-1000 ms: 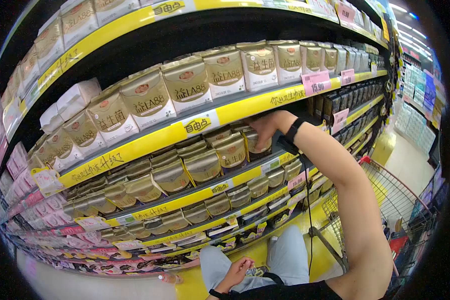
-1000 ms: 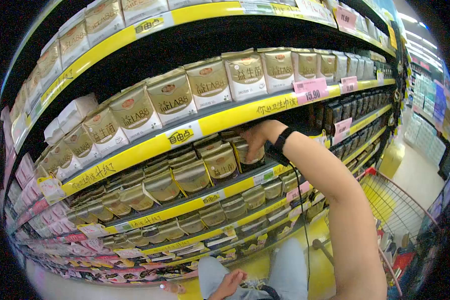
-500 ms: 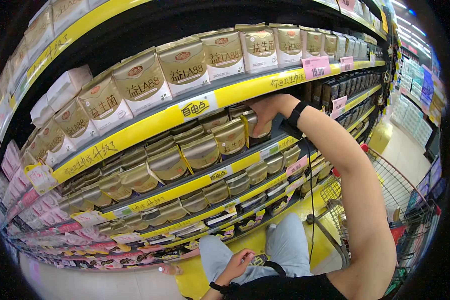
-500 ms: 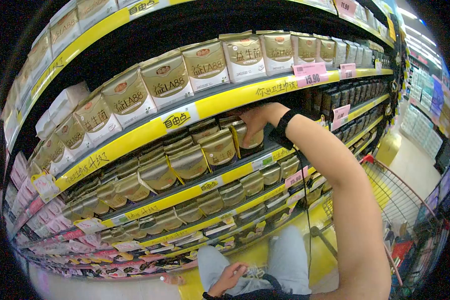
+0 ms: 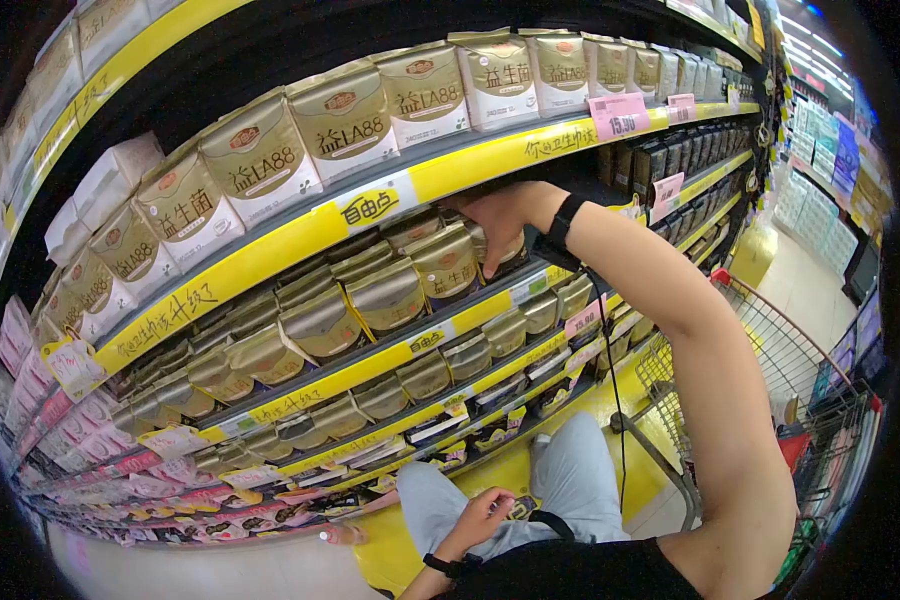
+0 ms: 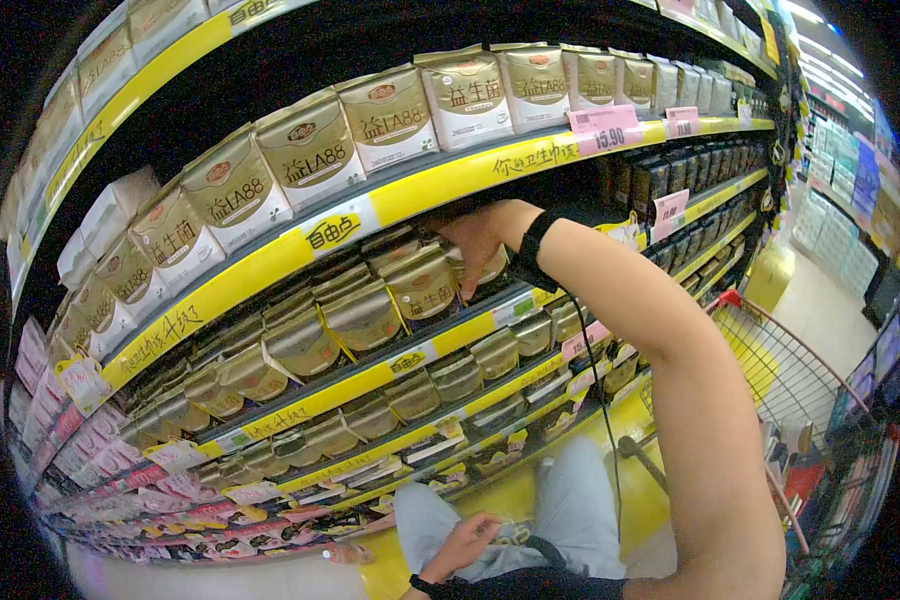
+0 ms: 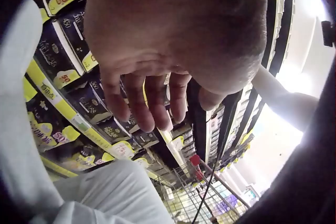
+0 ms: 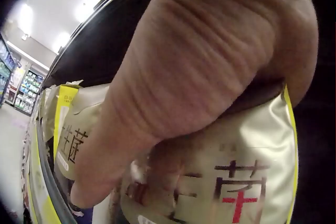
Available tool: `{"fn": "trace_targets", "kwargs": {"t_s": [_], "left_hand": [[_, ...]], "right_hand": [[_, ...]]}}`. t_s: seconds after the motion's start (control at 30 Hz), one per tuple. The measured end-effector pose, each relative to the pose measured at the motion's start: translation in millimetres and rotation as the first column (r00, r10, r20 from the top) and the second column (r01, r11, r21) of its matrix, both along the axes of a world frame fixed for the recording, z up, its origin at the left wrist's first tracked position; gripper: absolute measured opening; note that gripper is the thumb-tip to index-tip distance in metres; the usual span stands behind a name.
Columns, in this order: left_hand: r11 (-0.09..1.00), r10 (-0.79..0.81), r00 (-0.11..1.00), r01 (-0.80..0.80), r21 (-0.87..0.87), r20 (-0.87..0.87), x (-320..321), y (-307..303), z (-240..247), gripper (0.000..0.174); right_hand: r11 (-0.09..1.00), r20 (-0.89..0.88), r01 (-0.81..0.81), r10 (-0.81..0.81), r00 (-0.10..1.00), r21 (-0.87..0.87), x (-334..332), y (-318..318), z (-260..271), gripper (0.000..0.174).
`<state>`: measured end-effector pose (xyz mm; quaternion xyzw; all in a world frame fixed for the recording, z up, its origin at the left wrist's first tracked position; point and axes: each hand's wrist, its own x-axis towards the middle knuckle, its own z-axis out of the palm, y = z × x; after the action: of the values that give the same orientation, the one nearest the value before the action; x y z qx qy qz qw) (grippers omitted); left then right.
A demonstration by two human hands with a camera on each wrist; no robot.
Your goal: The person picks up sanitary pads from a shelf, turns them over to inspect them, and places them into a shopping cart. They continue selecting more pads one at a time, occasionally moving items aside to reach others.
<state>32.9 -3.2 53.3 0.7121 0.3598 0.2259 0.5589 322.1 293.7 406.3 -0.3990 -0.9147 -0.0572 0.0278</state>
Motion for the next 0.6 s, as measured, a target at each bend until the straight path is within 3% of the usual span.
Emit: {"fn": "trace_targets", "kwargs": {"t_s": [0.2,0.3,0.5,0.6], "left_hand": [[0.999,-0.032,0.999,0.031,-0.012,-0.044,-1,-1,-8,0.022],[0.999,-0.034,0.998,0.036,0.036,-0.053,-6,-5,-19,0.023],[0.998,-0.065,0.994,0.066,0.006,-0.083,-10,-6,-29,0.024],[0.994,-0.106,0.990,0.108,0.011,-0.090,-1,-3,-32,0.024]], "right_hand": [[1.000,-0.037,-0.013,0.013,0.999,0.005,-2,1,-3,0.135],[0.981,-0.117,0.082,-0.103,0.988,-0.174,3,-9,-2,0.135],[0.997,-0.023,0.068,-0.068,0.997,0.038,1,-24,-2,0.135],[0.995,-0.027,0.078,-0.077,0.997,0.060,3,-21,-6,0.138]]}}
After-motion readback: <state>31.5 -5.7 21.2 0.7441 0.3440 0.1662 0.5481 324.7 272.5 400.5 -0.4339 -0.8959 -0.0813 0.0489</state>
